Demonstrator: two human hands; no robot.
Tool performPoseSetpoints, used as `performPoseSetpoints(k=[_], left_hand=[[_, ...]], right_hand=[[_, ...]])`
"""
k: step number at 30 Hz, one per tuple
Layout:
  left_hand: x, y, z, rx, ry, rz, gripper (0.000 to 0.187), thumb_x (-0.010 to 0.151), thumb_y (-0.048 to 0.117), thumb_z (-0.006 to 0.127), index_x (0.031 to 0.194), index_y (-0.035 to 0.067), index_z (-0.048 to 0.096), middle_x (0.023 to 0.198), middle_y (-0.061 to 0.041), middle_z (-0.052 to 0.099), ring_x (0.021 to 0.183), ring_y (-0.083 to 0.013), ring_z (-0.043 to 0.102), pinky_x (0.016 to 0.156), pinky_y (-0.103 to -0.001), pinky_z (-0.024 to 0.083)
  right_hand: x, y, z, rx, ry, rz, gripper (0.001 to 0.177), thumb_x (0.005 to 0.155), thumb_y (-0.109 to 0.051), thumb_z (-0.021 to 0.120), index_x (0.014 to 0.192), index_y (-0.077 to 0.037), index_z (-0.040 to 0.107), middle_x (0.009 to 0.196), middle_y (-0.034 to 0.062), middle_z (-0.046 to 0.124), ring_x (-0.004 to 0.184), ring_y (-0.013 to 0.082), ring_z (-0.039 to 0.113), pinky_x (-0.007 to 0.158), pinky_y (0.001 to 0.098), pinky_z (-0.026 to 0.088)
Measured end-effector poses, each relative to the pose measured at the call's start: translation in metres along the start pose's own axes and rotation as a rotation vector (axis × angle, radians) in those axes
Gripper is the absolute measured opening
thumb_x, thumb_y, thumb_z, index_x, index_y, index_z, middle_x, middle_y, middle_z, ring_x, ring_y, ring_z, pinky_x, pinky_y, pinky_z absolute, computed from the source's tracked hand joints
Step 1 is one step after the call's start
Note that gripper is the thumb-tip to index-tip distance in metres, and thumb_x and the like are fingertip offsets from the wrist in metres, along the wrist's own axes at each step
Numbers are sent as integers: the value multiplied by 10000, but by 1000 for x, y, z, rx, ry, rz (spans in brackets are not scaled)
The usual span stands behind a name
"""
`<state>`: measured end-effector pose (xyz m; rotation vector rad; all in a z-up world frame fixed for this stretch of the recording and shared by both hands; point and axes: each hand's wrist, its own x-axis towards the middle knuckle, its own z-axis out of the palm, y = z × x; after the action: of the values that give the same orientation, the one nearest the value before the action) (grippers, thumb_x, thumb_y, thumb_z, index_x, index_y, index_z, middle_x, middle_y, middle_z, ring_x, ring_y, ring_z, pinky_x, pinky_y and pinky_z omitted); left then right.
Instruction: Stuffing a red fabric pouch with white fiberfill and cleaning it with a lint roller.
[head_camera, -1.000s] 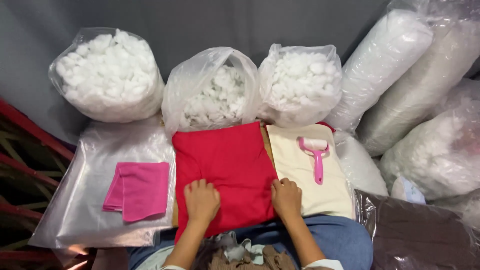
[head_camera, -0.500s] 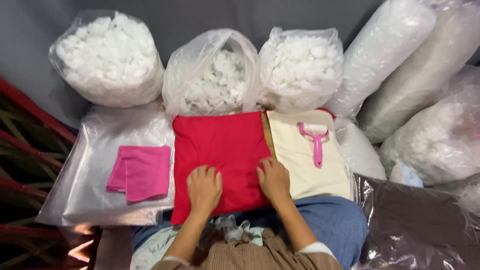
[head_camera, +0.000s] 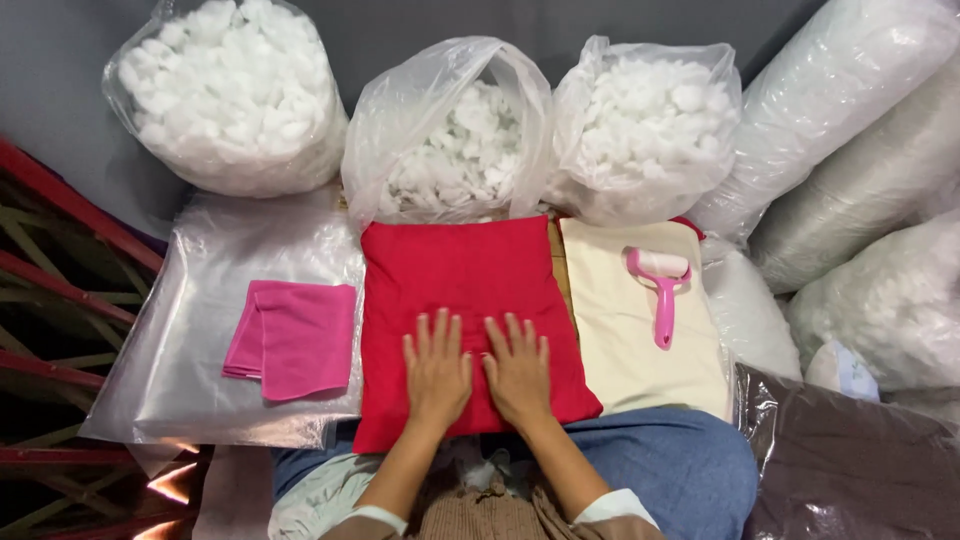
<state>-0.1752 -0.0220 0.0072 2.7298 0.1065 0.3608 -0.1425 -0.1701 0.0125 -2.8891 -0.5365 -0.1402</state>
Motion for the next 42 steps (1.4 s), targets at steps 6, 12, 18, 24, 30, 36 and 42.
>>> performPoseSetpoints(k=[6,12,18,24,30,36,42], left_hand=[[-3,-17,3,91,-442,-231,690,968,345,378,1631,192,260,1730,-74,162,1593,-353,92,1261,-598,93],[-1,12,2,-41,-155,-55,671,952,306,564,1580,135,398,1669,-145,305,1541,-422,208,1199,-637,198],[-5,-46,17,107,-277,-407,769,975,636,349,1610,213,255,1720,-24,143,1579,-364,91,1197,-664,138],[28,4,-11,-26,-167,-188,692,1009,496,501,1603,175,352,1694,-148,245,1552,-453,151,1196,-671,178],[39,-38,23,134,-267,-307,720,1000,596,421,1624,262,289,1718,-36,220,1585,-344,145,1246,-611,142],[86,-16,1,0,-211,-337,659,1037,535,391,1628,258,300,1727,-126,164,1590,-400,82,1226,-658,82],[96,-43,35,32,101,-431,670,982,492,528,1571,190,420,1680,-169,297,1557,-394,234,1216,-626,221]], right_hand=[[-11,54,11,-145,-218,167,566,1053,-505,379,1604,-433,269,1660,89,305,1527,396,258,1176,689,240],[-2,15,7,28,-84,27,614,1034,-442,460,1617,-334,300,1649,105,309,1492,427,292,1169,642,281],[-2,79,15,-107,-245,287,656,997,-601,338,1609,-414,196,1701,29,189,1503,473,209,1151,681,239],[31,17,-11,42,-91,61,574,1051,-469,424,1602,-333,335,1651,102,314,1500,443,274,1178,661,241],[43,63,10,-64,-250,233,618,1042,-602,335,1621,-410,233,1696,34,236,1543,396,213,1198,664,214],[83,38,-1,58,-76,132,586,1045,-499,432,1604,-362,324,1643,122,317,1502,441,268,1172,656,255],[116,73,44,146,75,435,612,1040,-485,453,1607,-285,337,1611,210,328,1474,454,325,1171,636,315]])
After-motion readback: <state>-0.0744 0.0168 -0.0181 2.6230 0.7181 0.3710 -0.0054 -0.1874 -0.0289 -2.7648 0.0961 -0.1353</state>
